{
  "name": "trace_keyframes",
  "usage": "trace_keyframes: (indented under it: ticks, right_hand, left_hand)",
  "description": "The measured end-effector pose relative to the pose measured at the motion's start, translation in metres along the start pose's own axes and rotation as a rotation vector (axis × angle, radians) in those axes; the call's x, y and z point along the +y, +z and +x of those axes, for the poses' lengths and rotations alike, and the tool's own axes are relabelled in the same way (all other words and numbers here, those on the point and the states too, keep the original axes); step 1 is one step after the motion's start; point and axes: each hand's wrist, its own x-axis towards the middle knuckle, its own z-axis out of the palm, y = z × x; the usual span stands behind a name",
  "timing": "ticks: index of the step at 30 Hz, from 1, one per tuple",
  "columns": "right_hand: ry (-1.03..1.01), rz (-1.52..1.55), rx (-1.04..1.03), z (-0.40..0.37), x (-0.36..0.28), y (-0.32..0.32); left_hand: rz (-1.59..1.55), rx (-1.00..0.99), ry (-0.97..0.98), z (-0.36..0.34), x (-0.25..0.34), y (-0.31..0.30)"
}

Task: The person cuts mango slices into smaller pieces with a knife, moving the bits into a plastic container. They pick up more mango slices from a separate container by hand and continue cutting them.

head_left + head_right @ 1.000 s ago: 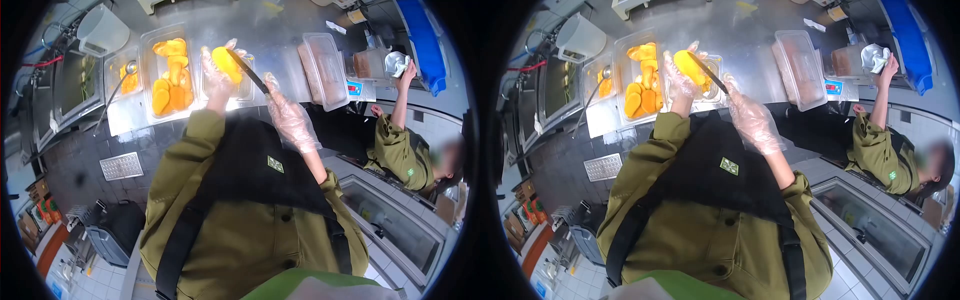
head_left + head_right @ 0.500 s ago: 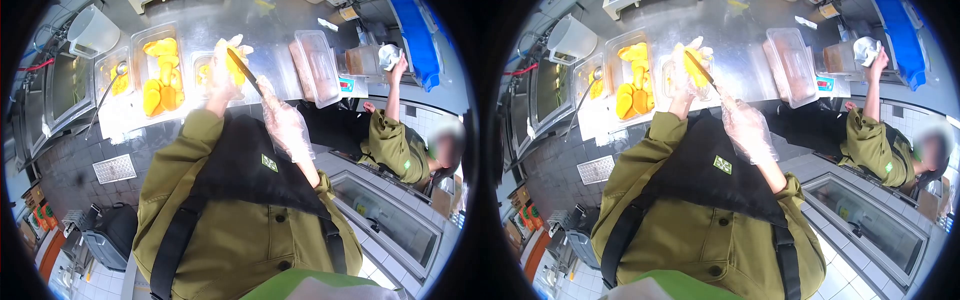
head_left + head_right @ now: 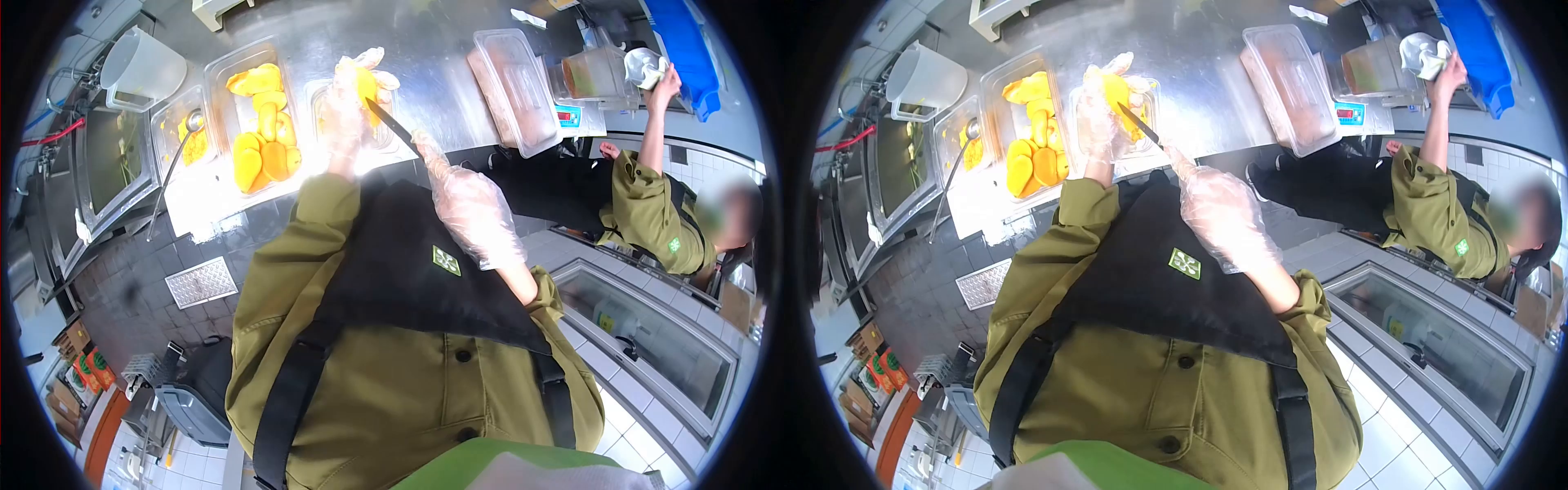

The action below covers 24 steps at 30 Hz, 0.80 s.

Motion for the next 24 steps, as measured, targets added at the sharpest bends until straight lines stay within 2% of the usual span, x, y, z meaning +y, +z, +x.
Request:
trace_keyframes:
  ticks: [4, 6, 10, 11, 12, 15, 18, 20, 24]
  right_hand:
    - [-0.026, -0.039, 0.016, -0.008, 0.006, 0.004]
    - [0.040, -0.024, -0.080, -0.007, 0.002, -0.006]
    - [0.059, 0.046, -0.077, -0.008, 0.002, -0.011]
    - [0.075, 0.066, -0.007, -0.007, -0.002, -0.012]
    - [0.093, 0.088, 0.059, -0.005, -0.006, -0.013]
    - [0.128, 0.076, 0.020, 0.006, -0.010, -0.014]
    - [0.100, 0.074, 0.072, 0.013, -0.010, -0.009]
    - [0.106, 0.072, 0.060, 0.015, -0.009, -0.008]
    - [0.099, 0.046, 0.007, 0.017, -0.008, -0.007]
  left_hand:
    - [-0.032, 0.067, -0.039, -0.001, 0.008, 0.011]
    - [-0.040, 0.084, -0.048, 0.002, 0.004, 0.006]
    - [-0.326, 0.100, -0.108, 0.017, -0.007, -0.012]
    - [-0.417, 0.136, -0.120, 0.019, -0.006, -0.012]
    - [-0.417, 0.137, -0.119, 0.018, -0.002, -0.008]
    - [-0.307, 0.133, -0.152, 0.010, 0.008, 0.011]
    - [-0.251, 0.078, -0.118, 0.010, 0.007, 0.015]
    - [-0.265, 0.080, -0.184, 0.010, 0.008, 0.017]
    - [-0.217, 0.085, -0.177, 0.009, 0.011, 0.018]
